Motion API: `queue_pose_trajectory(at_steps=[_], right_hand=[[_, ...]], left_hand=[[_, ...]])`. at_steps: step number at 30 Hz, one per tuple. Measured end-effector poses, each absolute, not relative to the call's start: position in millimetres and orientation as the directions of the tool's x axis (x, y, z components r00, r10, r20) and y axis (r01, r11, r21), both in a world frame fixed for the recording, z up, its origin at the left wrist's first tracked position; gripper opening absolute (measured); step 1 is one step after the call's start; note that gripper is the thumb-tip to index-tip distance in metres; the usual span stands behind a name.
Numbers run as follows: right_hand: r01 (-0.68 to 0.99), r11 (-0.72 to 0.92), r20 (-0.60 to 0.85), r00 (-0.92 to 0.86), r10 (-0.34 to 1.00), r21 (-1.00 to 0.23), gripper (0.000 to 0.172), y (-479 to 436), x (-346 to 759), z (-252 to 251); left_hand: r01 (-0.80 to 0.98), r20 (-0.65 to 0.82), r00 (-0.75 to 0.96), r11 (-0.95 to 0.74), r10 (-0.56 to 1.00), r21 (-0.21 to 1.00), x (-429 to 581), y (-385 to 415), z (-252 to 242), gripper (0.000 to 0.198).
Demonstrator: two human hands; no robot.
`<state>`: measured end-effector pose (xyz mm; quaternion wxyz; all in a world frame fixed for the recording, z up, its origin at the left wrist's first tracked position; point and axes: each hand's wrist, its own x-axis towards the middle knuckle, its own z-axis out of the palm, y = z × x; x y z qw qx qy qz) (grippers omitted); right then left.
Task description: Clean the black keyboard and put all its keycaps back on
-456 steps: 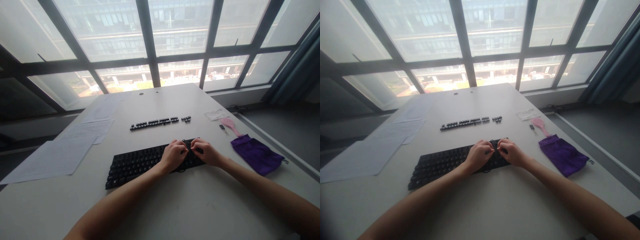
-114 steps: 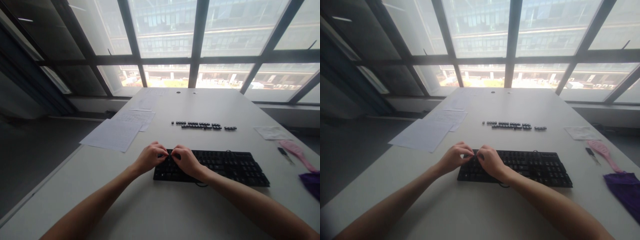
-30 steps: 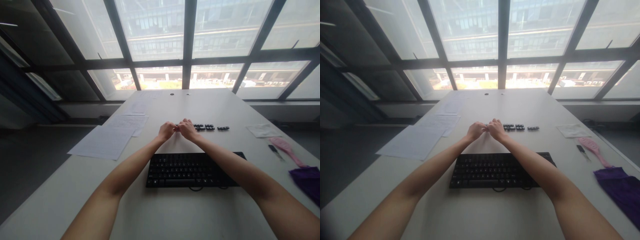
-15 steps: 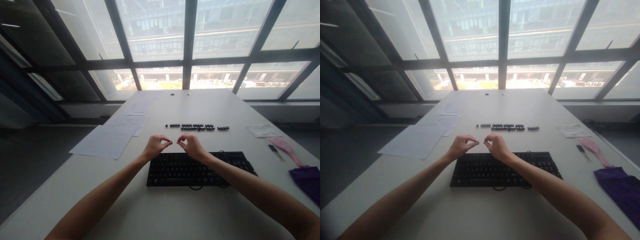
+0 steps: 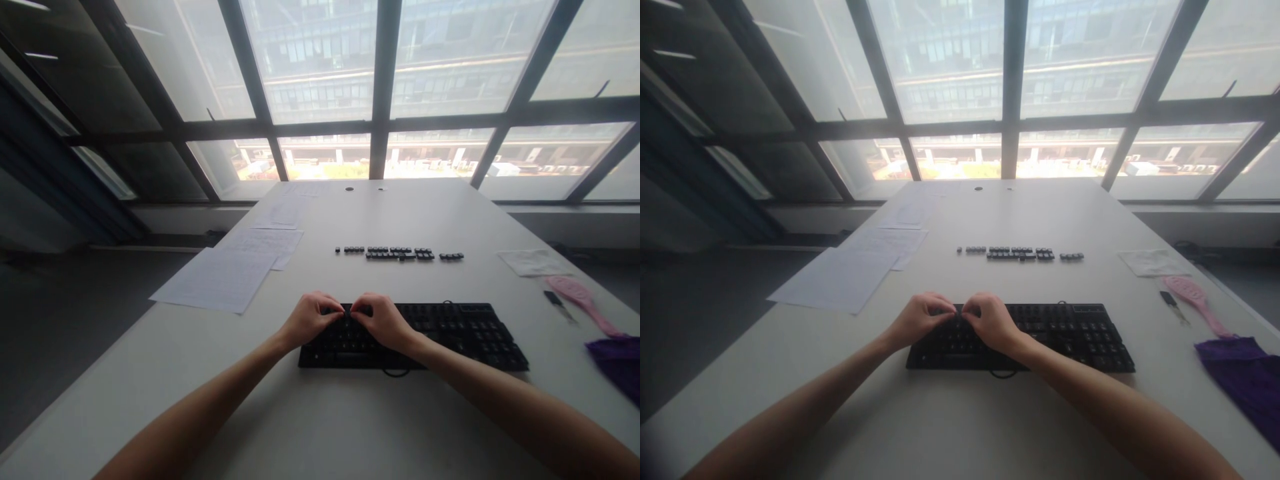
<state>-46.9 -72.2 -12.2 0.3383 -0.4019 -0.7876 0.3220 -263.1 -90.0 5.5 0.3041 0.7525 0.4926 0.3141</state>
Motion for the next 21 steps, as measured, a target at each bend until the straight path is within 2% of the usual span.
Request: queue_pose_trajectory(at_steps=[5, 9, 14, 21], right_hand=[[0.433, 0.557, 0.351, -0.469, 0.81, -0.709, 0.014, -75, -48, -18], [0.369, 0.625, 0.407, -0.517, 0.753, -0.688, 0.016, -77, -49, -25], [0.342, 0.615, 0.401, -0.521, 0.753, -0.71, 0.016, -75, -50, -31], [0.379, 0.629, 0.389, -0.542, 0.746, -0.679, 0.017, -74, -51, -33]], left_hand=[[0.613, 0.241, 0.339, -0.408, 0.909, 0.677, -262, -95, 2, 0.013], [0.654, 0.318, 0.348, -0.472, 0.882, 0.591, -259, -101, -3, 0.015], [0.631, 0.336, 0.329, -0.47, 0.883, 0.617, -257, -105, -9, 0.012], [0.603, 0.35, 0.335, -0.485, 0.875, 0.633, -259, -104, -15, 0.013]])
